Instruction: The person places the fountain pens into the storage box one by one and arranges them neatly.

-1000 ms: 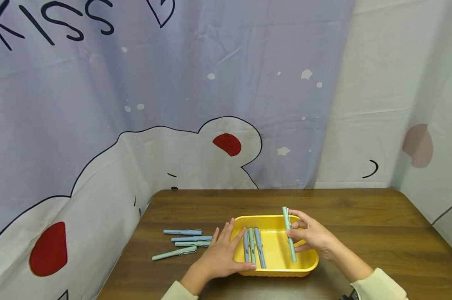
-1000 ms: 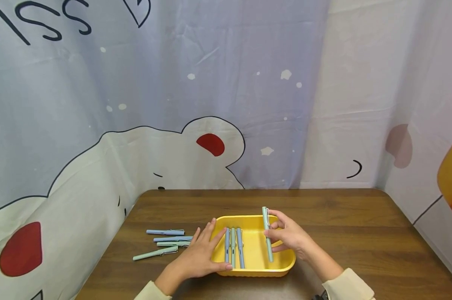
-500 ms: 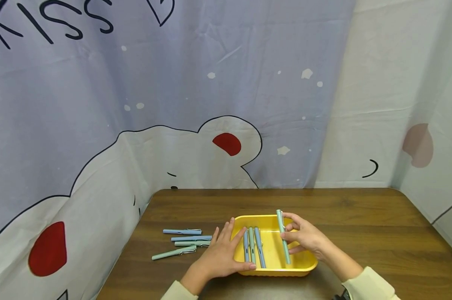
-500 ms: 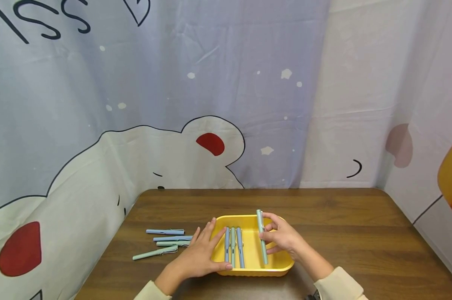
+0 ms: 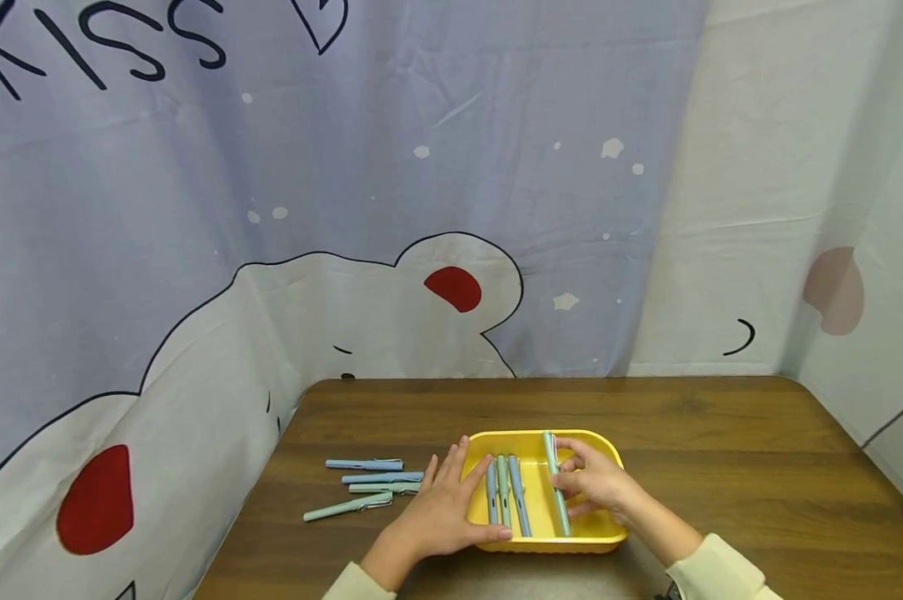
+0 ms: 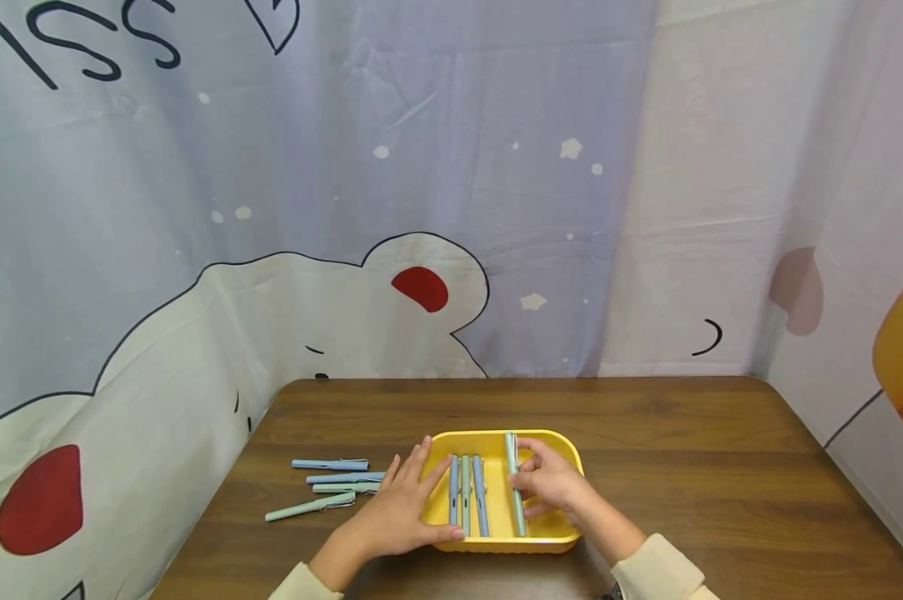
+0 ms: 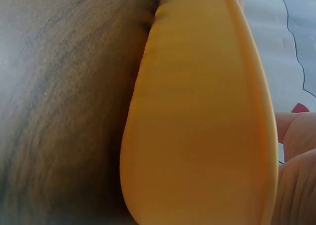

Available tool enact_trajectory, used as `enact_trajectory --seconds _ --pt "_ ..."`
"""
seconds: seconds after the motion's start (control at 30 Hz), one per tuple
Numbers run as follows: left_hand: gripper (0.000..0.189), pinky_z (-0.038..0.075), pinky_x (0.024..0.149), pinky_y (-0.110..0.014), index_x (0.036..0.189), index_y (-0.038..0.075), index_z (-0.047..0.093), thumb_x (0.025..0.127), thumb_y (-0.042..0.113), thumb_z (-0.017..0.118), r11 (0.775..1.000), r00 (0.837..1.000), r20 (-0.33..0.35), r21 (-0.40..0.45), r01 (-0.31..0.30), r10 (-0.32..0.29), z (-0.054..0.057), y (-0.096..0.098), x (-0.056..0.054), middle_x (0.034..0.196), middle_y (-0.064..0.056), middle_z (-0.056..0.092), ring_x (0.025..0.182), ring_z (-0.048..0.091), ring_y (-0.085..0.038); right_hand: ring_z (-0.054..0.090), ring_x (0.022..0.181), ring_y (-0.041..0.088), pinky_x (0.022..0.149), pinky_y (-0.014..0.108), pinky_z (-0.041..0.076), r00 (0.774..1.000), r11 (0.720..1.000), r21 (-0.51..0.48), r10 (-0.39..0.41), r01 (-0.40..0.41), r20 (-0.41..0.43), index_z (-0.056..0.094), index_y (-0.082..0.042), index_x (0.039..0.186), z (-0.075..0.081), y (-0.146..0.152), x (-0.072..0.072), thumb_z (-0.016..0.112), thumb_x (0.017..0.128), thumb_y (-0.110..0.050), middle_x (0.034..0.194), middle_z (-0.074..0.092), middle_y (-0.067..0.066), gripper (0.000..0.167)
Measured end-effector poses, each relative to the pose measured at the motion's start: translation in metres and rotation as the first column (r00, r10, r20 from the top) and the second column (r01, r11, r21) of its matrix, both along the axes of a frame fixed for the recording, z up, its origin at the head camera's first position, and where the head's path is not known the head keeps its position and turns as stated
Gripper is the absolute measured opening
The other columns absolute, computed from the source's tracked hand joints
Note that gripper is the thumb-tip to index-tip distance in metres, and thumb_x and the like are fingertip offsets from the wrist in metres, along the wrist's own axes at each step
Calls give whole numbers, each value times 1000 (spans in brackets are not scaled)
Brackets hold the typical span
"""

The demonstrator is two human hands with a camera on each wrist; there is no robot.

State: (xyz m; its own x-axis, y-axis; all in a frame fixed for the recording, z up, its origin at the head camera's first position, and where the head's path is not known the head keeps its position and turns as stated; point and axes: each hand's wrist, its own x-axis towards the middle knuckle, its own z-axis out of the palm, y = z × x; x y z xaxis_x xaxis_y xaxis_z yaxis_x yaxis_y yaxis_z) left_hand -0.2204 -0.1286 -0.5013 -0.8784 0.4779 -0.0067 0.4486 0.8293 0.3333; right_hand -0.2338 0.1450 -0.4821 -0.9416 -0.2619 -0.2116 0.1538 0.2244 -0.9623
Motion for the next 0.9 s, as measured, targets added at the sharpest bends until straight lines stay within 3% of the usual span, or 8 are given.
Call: enact_trajectory --seconds 0.67,0.9 --pt "104 9 123 -61 162 25 26 81 82 57 1000 1000 9 -10 0 0 1 1 0 170 -14 0 155 12 -37 62 77 24 59 46 62 999 1000 2 16 -16 43 39 4 148 -16 -13 -3 69 90 1 97 61 16 66" --pt "104 10 122 -62 162 23 28 82 81 58 1000 1000 9 2 4 -4 2 1 1 170 -16 2 155 13 -38 63 73 24 58 44 61 998 998 56 17 -20 53 41 3 147 -19 -18 -4 70 90 0 96 64 15 65"
